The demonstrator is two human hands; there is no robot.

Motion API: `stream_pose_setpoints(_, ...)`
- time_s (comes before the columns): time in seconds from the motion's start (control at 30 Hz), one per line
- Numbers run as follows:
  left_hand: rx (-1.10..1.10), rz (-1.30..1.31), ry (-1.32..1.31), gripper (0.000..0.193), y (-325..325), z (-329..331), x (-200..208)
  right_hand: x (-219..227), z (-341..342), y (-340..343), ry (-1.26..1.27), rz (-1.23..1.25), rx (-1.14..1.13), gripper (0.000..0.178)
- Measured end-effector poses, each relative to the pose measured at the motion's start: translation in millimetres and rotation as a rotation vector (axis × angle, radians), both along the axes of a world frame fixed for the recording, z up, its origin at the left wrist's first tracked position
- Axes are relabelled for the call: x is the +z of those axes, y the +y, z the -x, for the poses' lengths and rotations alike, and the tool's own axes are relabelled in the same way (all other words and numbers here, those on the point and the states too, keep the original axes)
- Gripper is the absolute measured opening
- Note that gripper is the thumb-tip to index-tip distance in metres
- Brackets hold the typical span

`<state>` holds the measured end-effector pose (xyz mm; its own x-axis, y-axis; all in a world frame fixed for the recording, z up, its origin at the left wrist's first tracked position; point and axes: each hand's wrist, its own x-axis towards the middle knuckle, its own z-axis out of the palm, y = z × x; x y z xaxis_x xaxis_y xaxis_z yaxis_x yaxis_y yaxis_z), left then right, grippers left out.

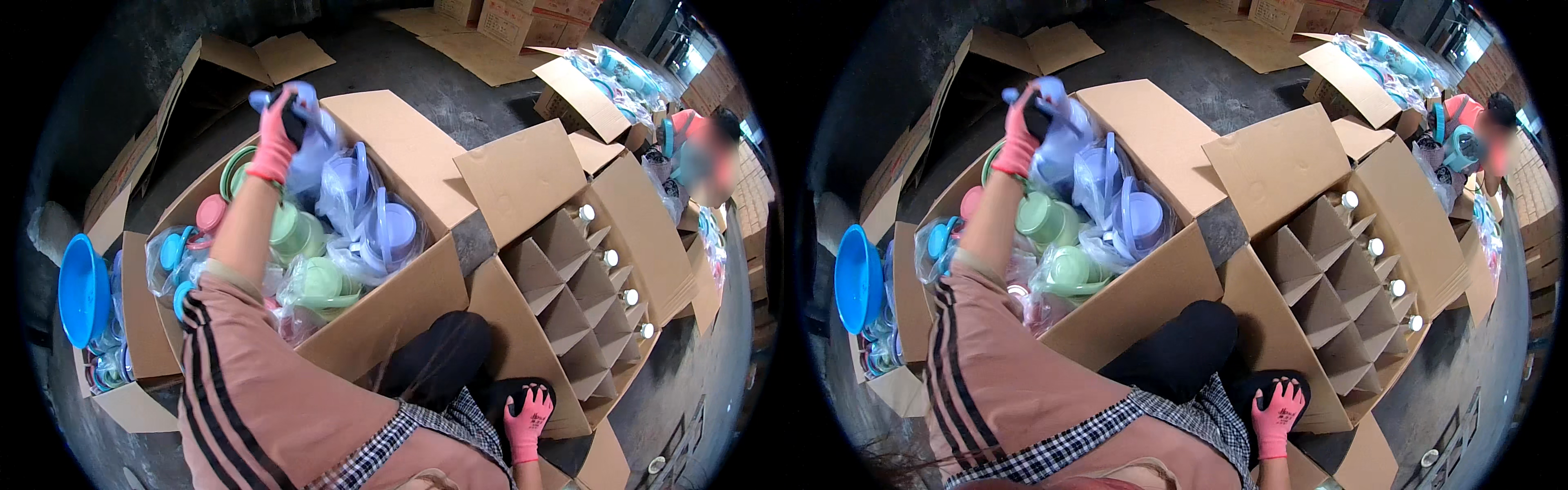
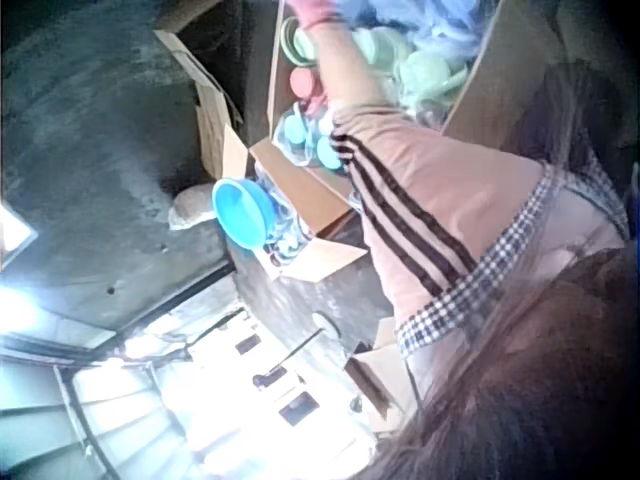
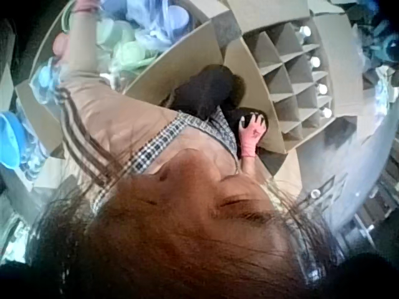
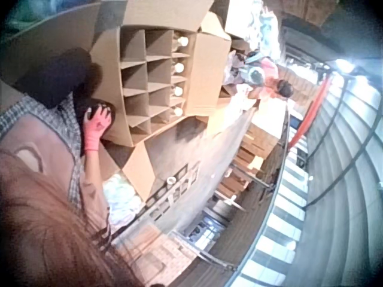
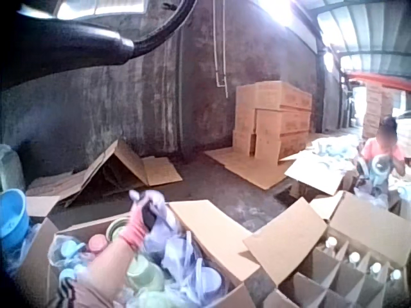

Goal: The person assembles plastic pitchers by inserting stainless steel inner liners into the plastic bodies and securing the lids. They then wrap each assembled unit in a clear plastic bag and place it into a cardboard box. The process is repeated for multiple pitchers of different colors.

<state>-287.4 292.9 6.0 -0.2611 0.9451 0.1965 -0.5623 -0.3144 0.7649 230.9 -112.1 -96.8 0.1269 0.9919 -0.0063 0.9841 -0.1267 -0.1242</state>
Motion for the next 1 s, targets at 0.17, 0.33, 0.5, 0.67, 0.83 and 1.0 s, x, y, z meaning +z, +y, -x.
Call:
stream_pose_setpoints(0.17, -0.067, -0.236, 0.28, 0.034, -62.4, -59.2, 147.6, 0.5, 3.4, 1.2, 0.053, -0.054, 0.016, 0.042)
stream_pose_setpoints(0.33, -0.6, -0.446, 0.121, 0.037, -143.0, -142.6, 232.5, 55.4, 21.7, 29.9, 0.564, -0.31, 0.0, 0.044)
stream_pose_setpoints(0.5, -0.858, -0.62, 0.123, 0.045, -223.8, -212.6, 286.6, 141.0, 57.4, 90.9, 1.286, -0.636, 0.308, 0.063)
stream_pose_setpoints(0.67, -1.062, -0.592, -0.017, 0.045, -269.6, -284.8, 287.7, 151.3, 28.5, 100.0, 1.664, -0.593, 0.27, 0.065)
stream_pose_setpoints(0.83, -1.084, -0.366, -0.067, 0.042, -297.1, -339.8, 224.8, 96.2, 3.0, 37.4, 2.324, -0.099, 0.061, 0.052)
stream_pose_setpoints(1.0, -1.083, -0.742, 0.918, 0.045, -285.3, -324.1, 194.0, -16.5, 21.9, -3.3, 2.199, -0.312, -0.186, 0.045)
